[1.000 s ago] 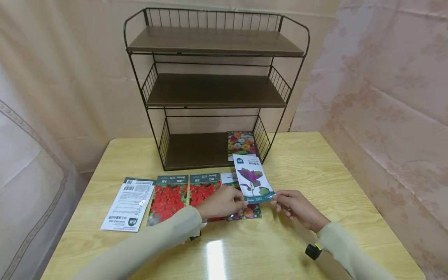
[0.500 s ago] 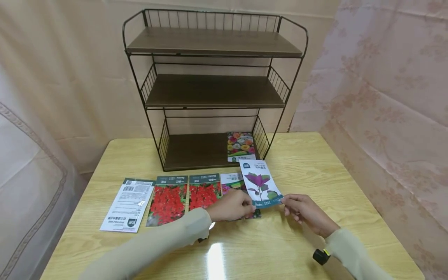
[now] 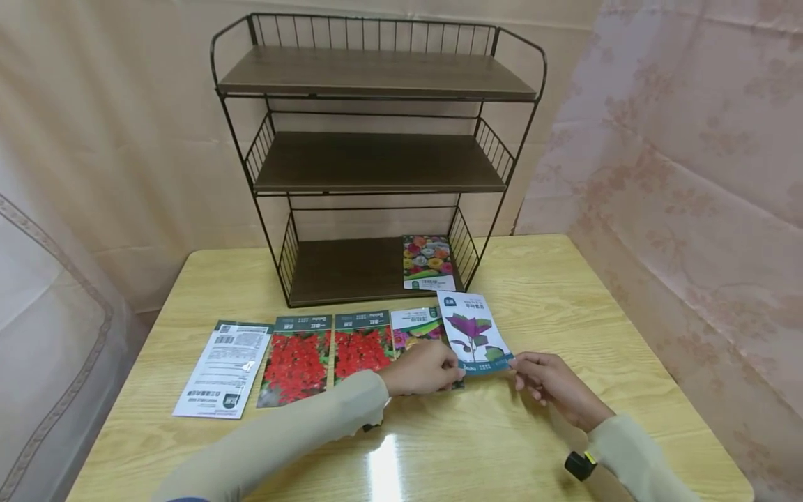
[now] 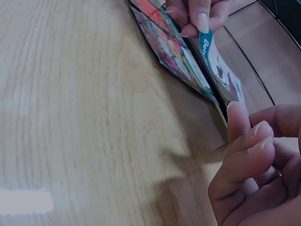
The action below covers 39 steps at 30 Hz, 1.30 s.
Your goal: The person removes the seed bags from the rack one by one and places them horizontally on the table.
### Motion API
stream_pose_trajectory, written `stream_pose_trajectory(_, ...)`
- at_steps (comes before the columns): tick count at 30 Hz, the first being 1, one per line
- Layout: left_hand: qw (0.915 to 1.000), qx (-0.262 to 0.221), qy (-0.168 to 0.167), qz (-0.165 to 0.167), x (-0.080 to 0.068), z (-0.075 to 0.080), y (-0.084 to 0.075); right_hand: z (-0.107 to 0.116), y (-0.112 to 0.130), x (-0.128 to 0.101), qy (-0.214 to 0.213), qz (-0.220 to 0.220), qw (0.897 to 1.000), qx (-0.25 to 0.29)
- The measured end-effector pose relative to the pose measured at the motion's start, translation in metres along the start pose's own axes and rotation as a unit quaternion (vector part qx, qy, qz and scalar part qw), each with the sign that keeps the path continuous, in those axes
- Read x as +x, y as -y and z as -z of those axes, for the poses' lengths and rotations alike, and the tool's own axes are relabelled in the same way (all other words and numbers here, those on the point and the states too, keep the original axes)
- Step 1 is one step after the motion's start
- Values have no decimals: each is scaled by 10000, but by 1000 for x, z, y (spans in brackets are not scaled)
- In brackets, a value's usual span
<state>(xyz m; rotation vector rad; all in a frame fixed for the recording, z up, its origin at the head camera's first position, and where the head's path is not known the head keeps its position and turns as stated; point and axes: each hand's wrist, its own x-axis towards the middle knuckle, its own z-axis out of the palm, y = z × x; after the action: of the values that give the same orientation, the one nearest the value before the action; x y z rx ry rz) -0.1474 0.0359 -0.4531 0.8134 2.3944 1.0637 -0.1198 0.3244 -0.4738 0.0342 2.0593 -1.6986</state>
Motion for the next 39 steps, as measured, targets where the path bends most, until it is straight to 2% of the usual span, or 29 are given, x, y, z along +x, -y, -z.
stream_pose_trajectory(7, 9998, 139, 116, 62, 4, -3, -1, 1, -1, -2, -30, -11, 10000, -61)
stream_pose_trajectory(16, 9992, 317, 196, -167, 12, -6, -5, 5, -3, -8, -221, -113, 9996, -139)
stream_pose_trajectory(26, 9961, 865, 157, -60, 16, -20, -6, 11, -9, -11, -326, -152, 9992, -154)
stream_pose_trajectory(39, 9946, 1009, 211, 67, 22, -26, -3, 15, -10, -14, -365, -187, 9992, -1)
